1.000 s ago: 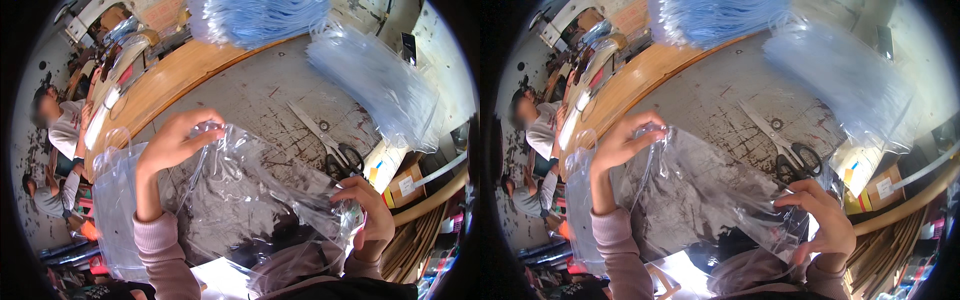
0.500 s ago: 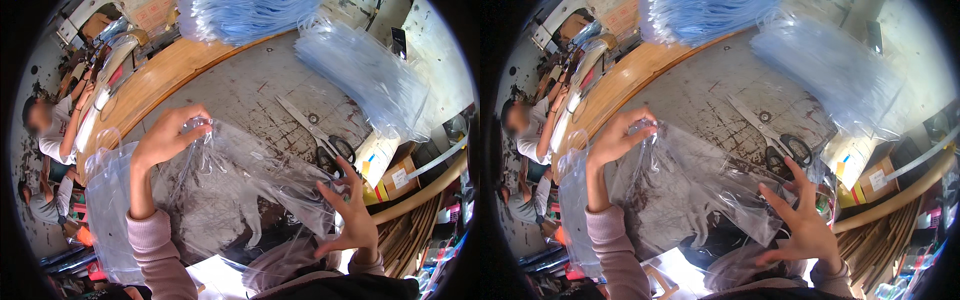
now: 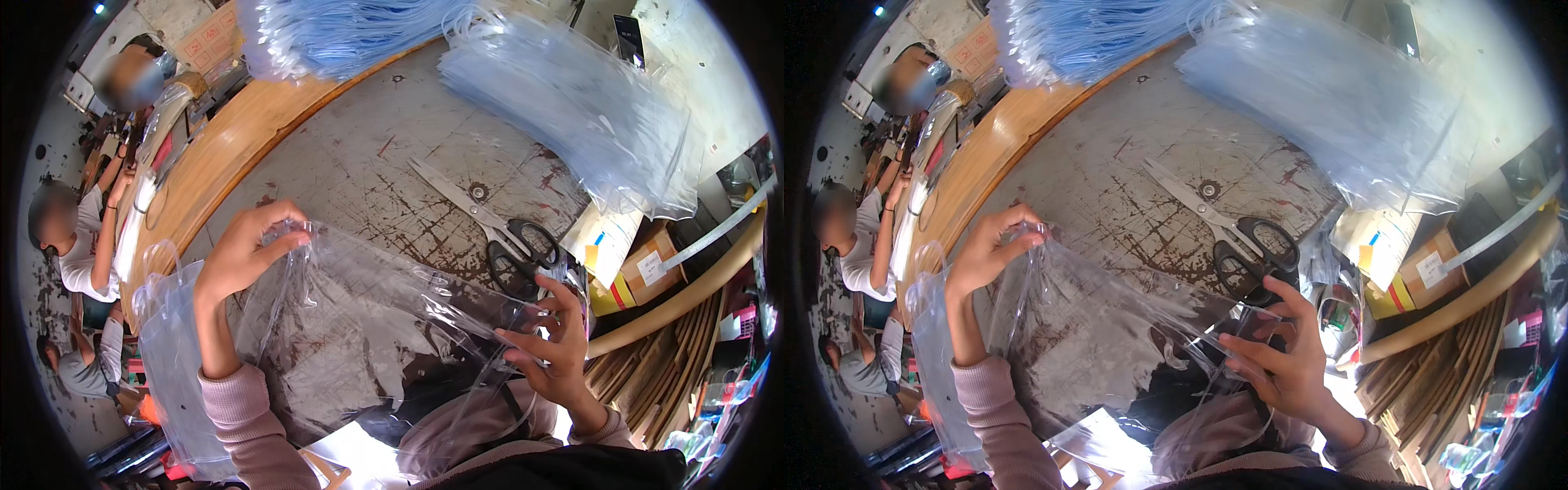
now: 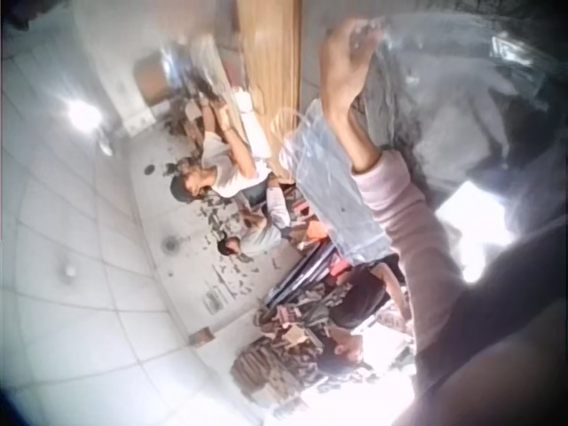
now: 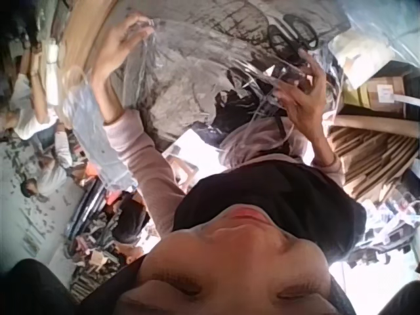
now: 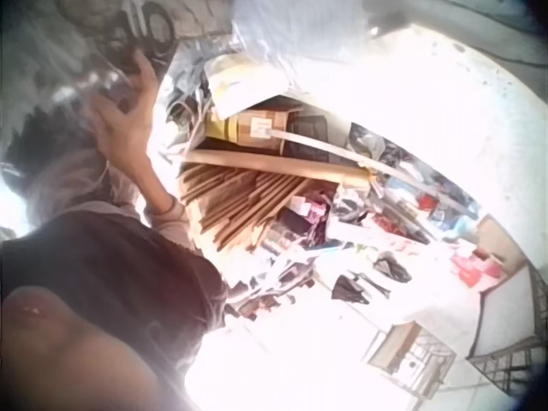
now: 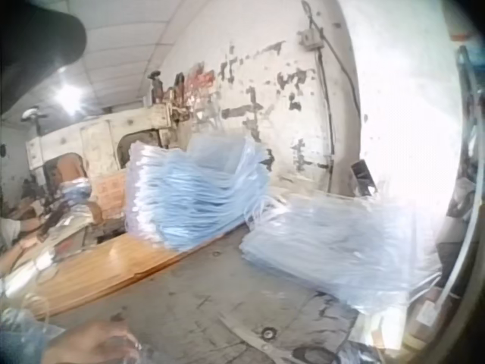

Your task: The person trims excess plastic from clear bags using scissors and handles the items by hand at a workstation.

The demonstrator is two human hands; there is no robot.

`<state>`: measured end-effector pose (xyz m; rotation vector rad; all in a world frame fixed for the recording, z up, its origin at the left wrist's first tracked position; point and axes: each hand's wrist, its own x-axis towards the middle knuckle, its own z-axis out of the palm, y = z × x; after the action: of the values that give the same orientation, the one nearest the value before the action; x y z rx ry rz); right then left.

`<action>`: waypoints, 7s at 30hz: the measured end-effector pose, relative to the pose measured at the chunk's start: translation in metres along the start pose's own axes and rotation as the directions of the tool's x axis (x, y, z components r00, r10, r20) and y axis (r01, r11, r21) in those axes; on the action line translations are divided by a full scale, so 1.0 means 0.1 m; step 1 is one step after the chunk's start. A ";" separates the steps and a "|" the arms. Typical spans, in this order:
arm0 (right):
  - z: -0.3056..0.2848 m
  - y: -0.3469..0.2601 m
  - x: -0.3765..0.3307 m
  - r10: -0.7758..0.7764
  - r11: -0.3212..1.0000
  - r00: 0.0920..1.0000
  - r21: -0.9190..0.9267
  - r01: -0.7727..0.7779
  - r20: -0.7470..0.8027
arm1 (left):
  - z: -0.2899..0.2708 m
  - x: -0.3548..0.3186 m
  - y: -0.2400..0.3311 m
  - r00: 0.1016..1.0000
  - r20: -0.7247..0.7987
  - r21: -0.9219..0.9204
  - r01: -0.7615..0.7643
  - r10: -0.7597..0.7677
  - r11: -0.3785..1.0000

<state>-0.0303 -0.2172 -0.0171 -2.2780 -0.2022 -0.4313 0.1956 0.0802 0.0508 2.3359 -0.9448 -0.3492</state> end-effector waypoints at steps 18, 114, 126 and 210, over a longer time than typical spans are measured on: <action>-0.07 0.09 -0.10 0.405 0.582 0.898 0.710 -0.397 0.170 | -0.19 -0.13 0.02 0.935 0.104 -0.019 0.342 -0.338 0.940; -1.38 0.76 1.01 -0.123 0.250 0.528 -0.541 -0.803 -0.840 | 2.19 -1.94 1.15 0.380 -0.915 -0.202 -0.131 -0.139 0.971; -0.87 0.69 1.07 -0.422 0.615 0.476 -0.629 -0.474 -0.771 | 0.97 -1.87 0.60 0.277 -0.905 0.255 0.961 -0.324 0.108; 0.28 -0.05 0.58 -0.144 0.989 0.972 0.003 0.147 0.188 | 1.46 -1.26 1.42 0.387 -0.920 0.142 0.469 -0.058 0.872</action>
<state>0.0288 -0.1924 -0.0098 -2.3235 -0.4657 -0.2924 -0.0357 0.0250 0.0247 2.4567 -0.0392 1.0400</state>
